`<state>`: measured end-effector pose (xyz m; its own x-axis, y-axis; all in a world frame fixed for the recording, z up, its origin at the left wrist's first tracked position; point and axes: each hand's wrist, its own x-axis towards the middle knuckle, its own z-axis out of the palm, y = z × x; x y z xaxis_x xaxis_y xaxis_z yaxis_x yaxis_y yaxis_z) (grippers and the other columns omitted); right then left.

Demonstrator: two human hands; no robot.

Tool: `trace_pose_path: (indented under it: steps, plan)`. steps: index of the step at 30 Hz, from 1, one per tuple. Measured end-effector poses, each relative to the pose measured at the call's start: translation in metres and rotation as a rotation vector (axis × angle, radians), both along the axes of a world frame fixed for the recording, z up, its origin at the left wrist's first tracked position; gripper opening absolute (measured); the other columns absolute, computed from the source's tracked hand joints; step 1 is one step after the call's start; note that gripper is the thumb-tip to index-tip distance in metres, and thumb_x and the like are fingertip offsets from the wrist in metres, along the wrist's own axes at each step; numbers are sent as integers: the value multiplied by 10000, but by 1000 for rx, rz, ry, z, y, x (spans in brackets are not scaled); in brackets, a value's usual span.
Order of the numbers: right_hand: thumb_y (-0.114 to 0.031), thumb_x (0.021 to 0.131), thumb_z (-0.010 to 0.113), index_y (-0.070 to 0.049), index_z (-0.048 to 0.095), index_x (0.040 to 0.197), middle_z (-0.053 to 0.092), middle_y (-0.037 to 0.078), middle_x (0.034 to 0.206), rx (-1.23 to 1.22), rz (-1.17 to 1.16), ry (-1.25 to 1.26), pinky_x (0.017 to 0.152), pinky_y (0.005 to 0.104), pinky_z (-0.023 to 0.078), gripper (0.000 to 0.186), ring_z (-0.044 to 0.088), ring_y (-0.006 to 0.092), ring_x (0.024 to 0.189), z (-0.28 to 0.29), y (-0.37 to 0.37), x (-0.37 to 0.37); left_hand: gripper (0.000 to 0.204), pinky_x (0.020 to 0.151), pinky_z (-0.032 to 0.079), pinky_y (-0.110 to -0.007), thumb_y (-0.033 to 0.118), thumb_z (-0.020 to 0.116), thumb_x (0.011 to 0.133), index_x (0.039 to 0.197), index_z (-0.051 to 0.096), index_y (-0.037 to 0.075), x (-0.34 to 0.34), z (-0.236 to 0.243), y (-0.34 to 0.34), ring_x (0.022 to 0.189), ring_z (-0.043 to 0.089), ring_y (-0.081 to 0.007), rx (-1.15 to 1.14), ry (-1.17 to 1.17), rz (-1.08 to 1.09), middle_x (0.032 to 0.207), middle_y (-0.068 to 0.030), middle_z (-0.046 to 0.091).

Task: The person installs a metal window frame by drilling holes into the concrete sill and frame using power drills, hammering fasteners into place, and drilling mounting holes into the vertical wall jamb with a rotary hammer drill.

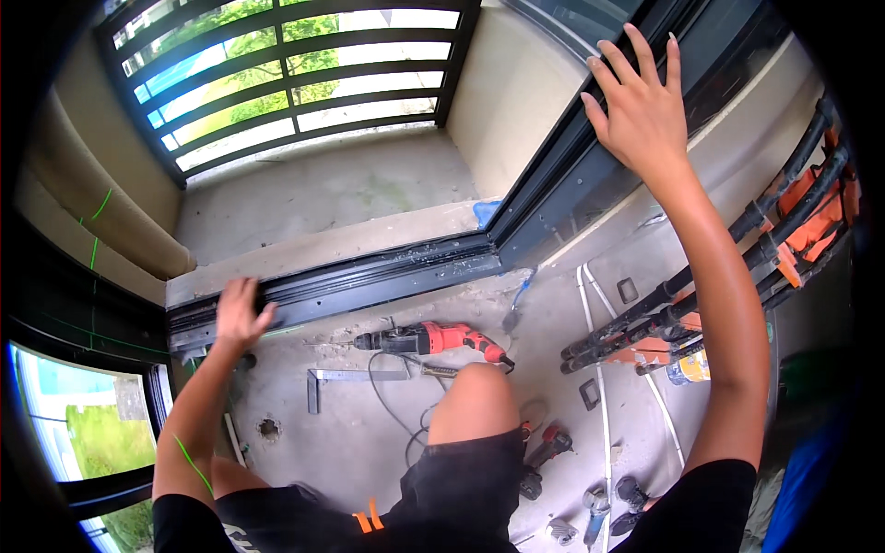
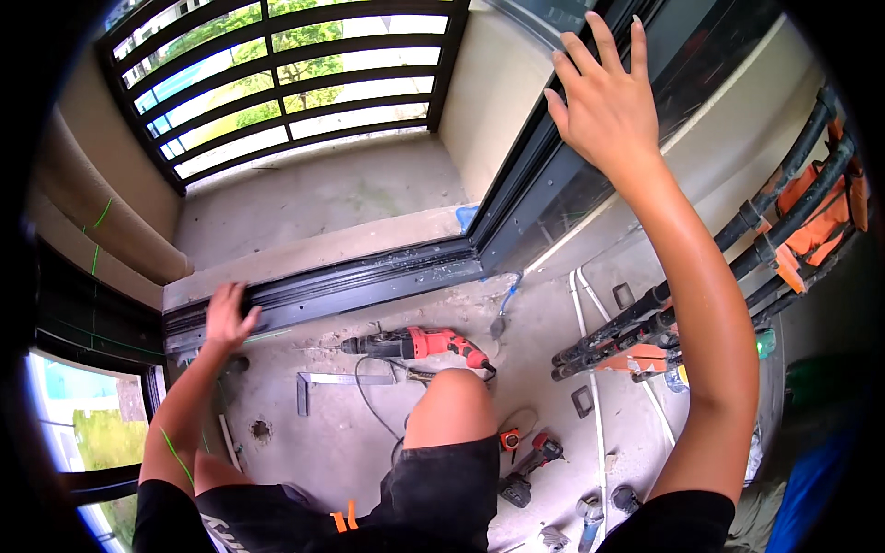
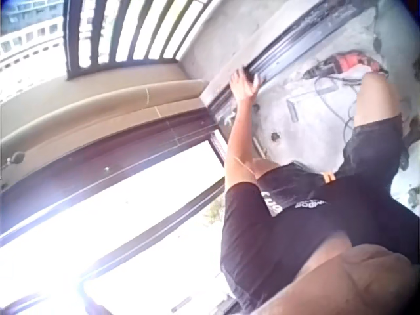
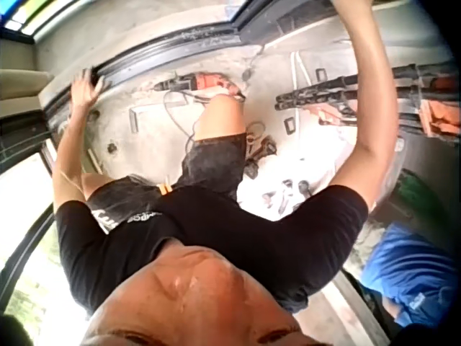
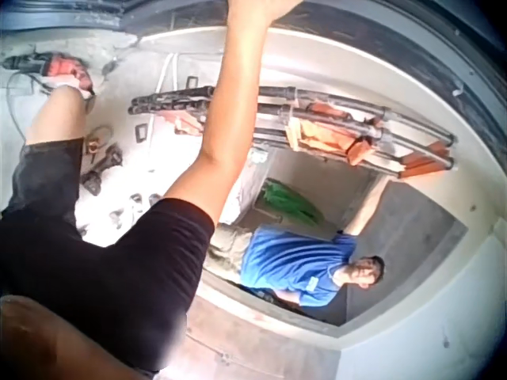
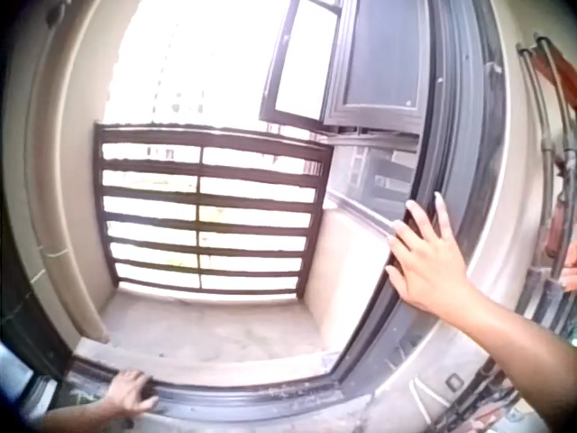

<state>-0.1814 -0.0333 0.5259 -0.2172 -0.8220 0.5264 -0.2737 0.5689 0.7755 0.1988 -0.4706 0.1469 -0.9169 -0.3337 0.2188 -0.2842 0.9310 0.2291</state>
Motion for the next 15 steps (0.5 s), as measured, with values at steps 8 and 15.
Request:
trace_pose_path:
  steps: [8,15]
  plan:
    - [-466,975,668,-171,709,1220,602,-25,1429,-11,40,59,1272,637,152,386,354,262,1537,6,-8,9,976,1274,253,-536,648,691,835,1472,446,-50,-63,-16,85,1360,456,-432,-120,23,40,1394,-249,515]
    - [-434,906,706,-54,720,1172,607,119,1340,-52,38,-100,1279,724,39,464,337,387,1496,6,-4,15,802,1177,342,-529,518,694,859,1428,482,-6,-70,-11,87,1281,487,-433,-84,81,22,1350,-235,527]
